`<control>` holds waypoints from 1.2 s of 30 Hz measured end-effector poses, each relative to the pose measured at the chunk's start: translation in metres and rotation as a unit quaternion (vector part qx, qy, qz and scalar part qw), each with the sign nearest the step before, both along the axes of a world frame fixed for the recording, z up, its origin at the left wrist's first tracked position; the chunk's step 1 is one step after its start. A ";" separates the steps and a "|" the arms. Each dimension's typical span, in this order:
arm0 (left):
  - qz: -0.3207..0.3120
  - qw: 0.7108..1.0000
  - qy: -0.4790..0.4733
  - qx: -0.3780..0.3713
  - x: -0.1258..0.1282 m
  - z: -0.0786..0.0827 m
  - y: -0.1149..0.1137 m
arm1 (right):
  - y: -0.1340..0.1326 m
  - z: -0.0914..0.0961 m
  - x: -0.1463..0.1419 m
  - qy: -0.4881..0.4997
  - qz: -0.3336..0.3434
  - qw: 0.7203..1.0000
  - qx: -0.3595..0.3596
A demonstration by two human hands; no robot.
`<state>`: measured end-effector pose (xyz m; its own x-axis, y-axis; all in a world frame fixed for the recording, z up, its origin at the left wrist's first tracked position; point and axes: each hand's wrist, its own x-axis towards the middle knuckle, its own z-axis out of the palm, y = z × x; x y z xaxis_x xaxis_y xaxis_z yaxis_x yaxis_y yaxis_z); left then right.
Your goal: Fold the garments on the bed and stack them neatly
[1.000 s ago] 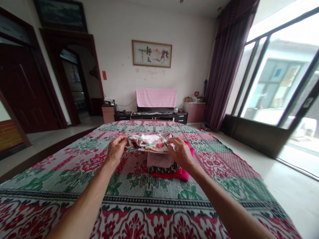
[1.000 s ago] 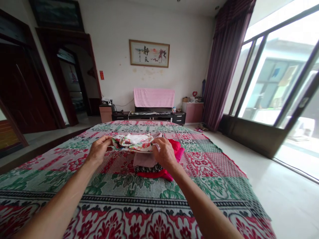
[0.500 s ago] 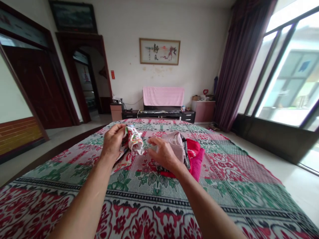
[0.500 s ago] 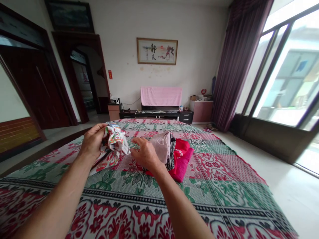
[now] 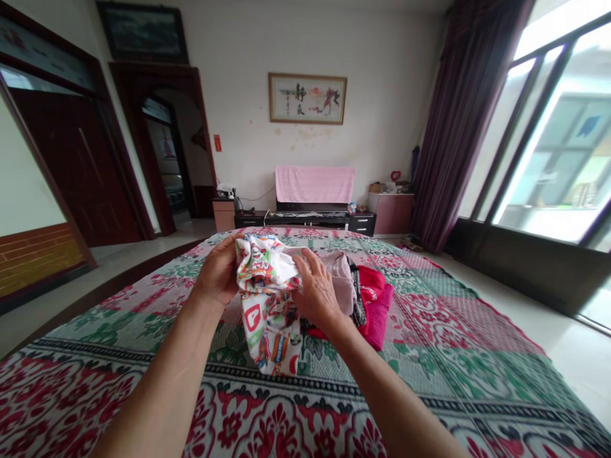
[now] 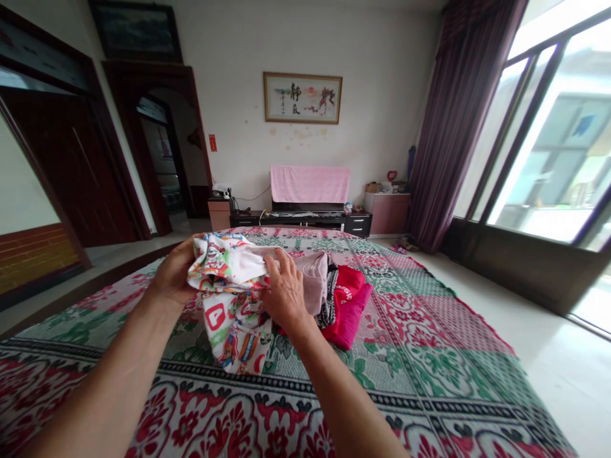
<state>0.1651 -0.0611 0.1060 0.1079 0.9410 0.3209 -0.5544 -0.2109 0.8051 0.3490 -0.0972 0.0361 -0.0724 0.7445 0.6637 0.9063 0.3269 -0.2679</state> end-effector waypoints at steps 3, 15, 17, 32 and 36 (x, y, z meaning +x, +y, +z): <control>0.018 1.000 0.009 0.007 -0.002 -0.001 0.001 | -0.001 0.005 0.007 -0.033 -0.016 0.999 -0.009; 0.188 0.947 0.257 0.046 -0.028 -0.013 0.017 | -0.014 0.031 0.051 0.046 0.106 0.956 -0.269; 0.213 0.917 0.330 0.070 -0.031 -0.013 0.019 | -0.012 0.034 0.052 0.117 0.095 0.970 -0.189; 0.031 0.869 0.442 0.221 0.028 -0.034 -0.011 | -0.017 0.047 0.020 0.424 0.249 0.871 -0.018; 0.049 0.887 0.433 0.152 0.015 -0.029 0.002 | -0.015 0.047 0.035 0.417 0.199 0.886 -0.033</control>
<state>0.1796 -0.0590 0.0775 0.3608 0.8435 0.3979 0.2769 -0.5042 0.8180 0.3836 -0.1125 0.0834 0.1574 0.8092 0.5661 0.1992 0.5354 -0.8207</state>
